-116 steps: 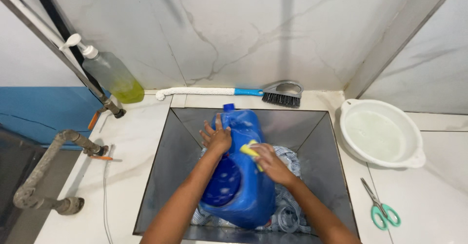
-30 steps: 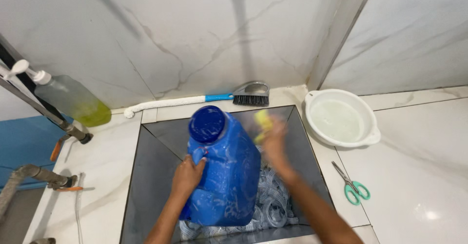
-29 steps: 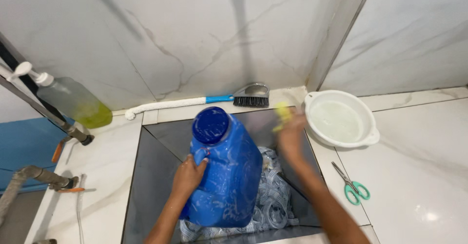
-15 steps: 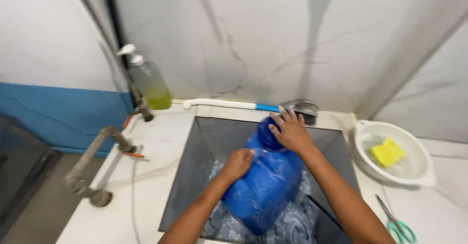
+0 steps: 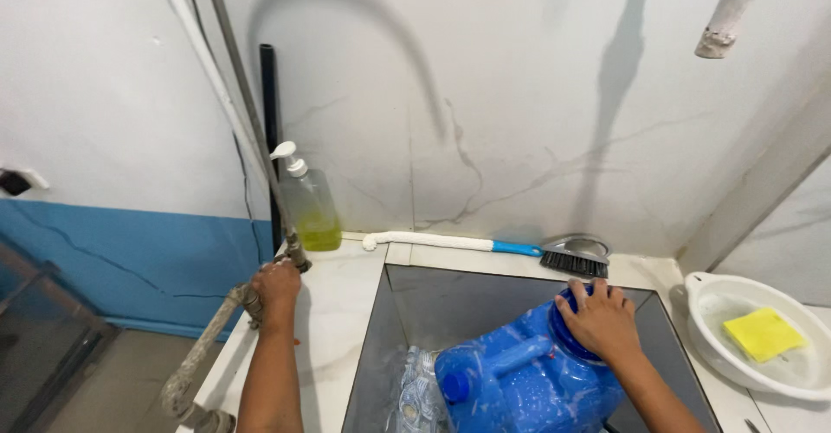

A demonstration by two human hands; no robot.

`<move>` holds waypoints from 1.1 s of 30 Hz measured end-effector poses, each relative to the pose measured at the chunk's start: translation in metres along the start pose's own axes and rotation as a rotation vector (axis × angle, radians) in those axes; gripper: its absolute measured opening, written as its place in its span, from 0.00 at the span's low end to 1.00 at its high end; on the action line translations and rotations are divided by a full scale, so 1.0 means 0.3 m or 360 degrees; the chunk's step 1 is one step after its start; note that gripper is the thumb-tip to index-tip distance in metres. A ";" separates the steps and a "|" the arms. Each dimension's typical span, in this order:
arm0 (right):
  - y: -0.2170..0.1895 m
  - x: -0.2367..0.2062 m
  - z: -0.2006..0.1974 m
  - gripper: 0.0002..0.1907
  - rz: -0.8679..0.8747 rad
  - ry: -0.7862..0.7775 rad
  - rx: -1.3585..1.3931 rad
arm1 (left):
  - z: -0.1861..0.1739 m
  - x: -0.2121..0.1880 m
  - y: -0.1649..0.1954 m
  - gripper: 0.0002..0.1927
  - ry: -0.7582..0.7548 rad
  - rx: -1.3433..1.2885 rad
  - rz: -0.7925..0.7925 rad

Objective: The person scrubs a large blue plastic container with a sponge, rinses it under a tap, and fills it with water. They then use a heat gun to apply a label to the container, cut a small hole near the bottom with scissors, and place a cloth under the container before securing the lid.

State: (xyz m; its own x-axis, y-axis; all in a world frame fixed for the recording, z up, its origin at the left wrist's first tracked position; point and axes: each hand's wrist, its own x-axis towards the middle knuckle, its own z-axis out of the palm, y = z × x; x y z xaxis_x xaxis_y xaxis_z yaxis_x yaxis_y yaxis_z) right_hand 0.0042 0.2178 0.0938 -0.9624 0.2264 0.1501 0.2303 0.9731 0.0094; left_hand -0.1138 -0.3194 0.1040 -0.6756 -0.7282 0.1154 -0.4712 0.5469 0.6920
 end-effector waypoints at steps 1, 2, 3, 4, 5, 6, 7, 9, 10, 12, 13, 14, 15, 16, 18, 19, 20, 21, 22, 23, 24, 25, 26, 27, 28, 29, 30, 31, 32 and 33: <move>-0.013 -0.006 0.000 0.30 0.0007 -0.0003 -0.0005 | -0.005 0.018 0.012 0.18 -0.0008 -0.0051 -0.0020; -0.028 -0.011 0.000 0.29 -0.0016 0.0012 -0.0022 | -0.011 0.033 0.021 0.19 -0.0021 -0.0106 -0.0060; -0.041 -0.015 0.000 0.29 -0.0049 0.0031 -0.0043 | -0.018 0.046 0.029 0.19 -0.0018 -0.0165 -0.0092; -0.056 -0.017 0.001 0.29 -0.0078 0.0059 -0.0049 | -0.022 0.051 0.038 0.19 -0.0009 -0.0218 -0.0095; -0.069 -0.020 0.001 0.28 -0.0105 0.0095 -0.0029 | -0.029 0.053 0.042 0.20 -0.0004 -0.0275 -0.0098; -0.082 -0.021 -0.001 0.27 -0.0134 0.0132 -0.0008 | -0.033 0.050 0.043 0.20 0.0016 -0.0323 -0.0098; -0.095 -0.023 -0.004 0.26 -0.0158 0.0164 0.0014 | -0.036 0.046 0.042 0.21 0.0038 -0.0363 -0.0086; -0.121 -0.025 -0.016 0.24 -0.0202 0.0149 -0.0058 | -0.036 0.037 0.028 0.22 0.0083 -0.0453 -0.0042; -0.133 -0.026 -0.022 0.23 -0.0222 0.0146 -0.0097 | -0.035 0.038 0.018 0.23 0.0107 -0.0485 -0.0009; -0.155 -0.028 -0.034 0.21 -0.0301 0.0274 -0.0056 | -0.026 0.045 0.003 0.22 0.0157 -0.0532 0.0126; -0.163 -0.029 -0.036 0.20 -0.0340 0.0343 -0.0035 | -0.025 0.034 0.003 0.24 0.0218 -0.0535 0.0159; -0.168 -0.028 -0.035 0.19 -0.0361 0.0353 -0.0048 | -0.017 0.019 0.006 0.26 0.0278 -0.0541 0.0195; -0.173 -0.024 -0.030 0.19 -0.0384 0.0358 -0.0062 | -0.017 0.003 0.011 0.28 0.0336 -0.0543 0.0227; -0.176 -0.017 -0.021 0.18 -0.0411 0.0355 -0.0079 | 0.001 -0.027 0.010 0.29 0.0451 -0.0527 0.0354; -0.189 0.023 0.003 0.16 -0.0501 0.0409 -0.0041 | 0.065 -0.190 0.033 0.30 0.0300 -0.0505 0.0799; -0.196 0.045 0.020 0.15 -0.0539 0.0423 -0.0017 | 0.108 -0.327 0.049 0.31 -0.0133 -0.0562 0.1022; -0.209 0.084 0.034 0.14 -0.0573 0.0391 0.0077 | 0.151 -0.491 0.057 0.32 -0.0735 -0.0584 0.1184; -0.232 0.138 0.043 0.12 -0.0616 0.0359 0.0166 | 0.188 -0.650 0.062 0.33 -0.1216 -0.0482 0.1290; -0.265 0.192 0.051 0.12 -0.0677 0.0335 0.0292 | 0.216 -0.797 0.060 0.34 -0.1442 -0.0296 0.1392; -0.299 0.247 0.055 0.12 -0.0737 0.0313 0.0417 | 0.233 -0.909 0.055 0.34 -0.1580 -0.0120 0.1458; -0.347 0.314 0.052 0.11 -0.0691 0.0139 0.0527 | 0.255 -0.969 0.069 0.35 -0.1532 0.0012 0.1439; -0.389 0.364 0.046 0.12 -0.0661 0.0192 0.0800 | 0.273 -1.001 0.086 0.35 -0.1467 0.0088 0.1394; -0.429 0.418 0.032 0.12 -0.0726 -0.0038 0.0780 | 0.281 -1.030 0.086 0.36 -0.1406 0.0176 0.1349; -0.458 0.453 0.018 0.14 -0.0783 -0.0277 0.0763 | 0.283 -1.028 0.083 0.34 -0.1356 0.0147 0.1282; -0.479 0.466 -0.003 0.12 -0.0530 -0.0489 0.1154 | 0.285 -1.003 0.081 0.33 -0.1310 0.0109 0.1203; -0.497 0.472 -0.024 0.11 -0.0261 -0.0695 0.1532 | 0.284 -0.982 0.069 0.32 -0.1257 0.0070 0.1125; -0.503 0.482 -0.030 0.12 0.0025 -0.0889 0.1912 | 0.285 -0.961 0.051 0.33 -0.1221 0.0100 0.0999; -0.503 0.488 -0.031 0.11 0.0059 -0.0944 0.1966 | 0.285 -0.945 0.026 0.33 -0.1184 0.0131 0.0871; -0.500 0.485 -0.038 0.09 0.0090 -0.1007 0.2011 | 0.290 -0.937 -0.001 0.34 -0.1146 0.0156 0.0734; -0.495 0.479 -0.048 0.08 0.0120 -0.1069 0.2058 | 0.295 -0.929 -0.029 0.34 -0.1120 0.0138 0.0659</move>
State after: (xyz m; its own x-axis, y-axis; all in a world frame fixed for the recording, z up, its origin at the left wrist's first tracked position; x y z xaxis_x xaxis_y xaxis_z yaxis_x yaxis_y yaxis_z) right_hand -0.1662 0.1051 0.1283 -0.9223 -0.0979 -0.3739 0.3435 0.2357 -0.9091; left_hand 0.0285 -0.0845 0.0028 -0.9884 -0.0468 -0.1445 -0.1284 0.7653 0.6307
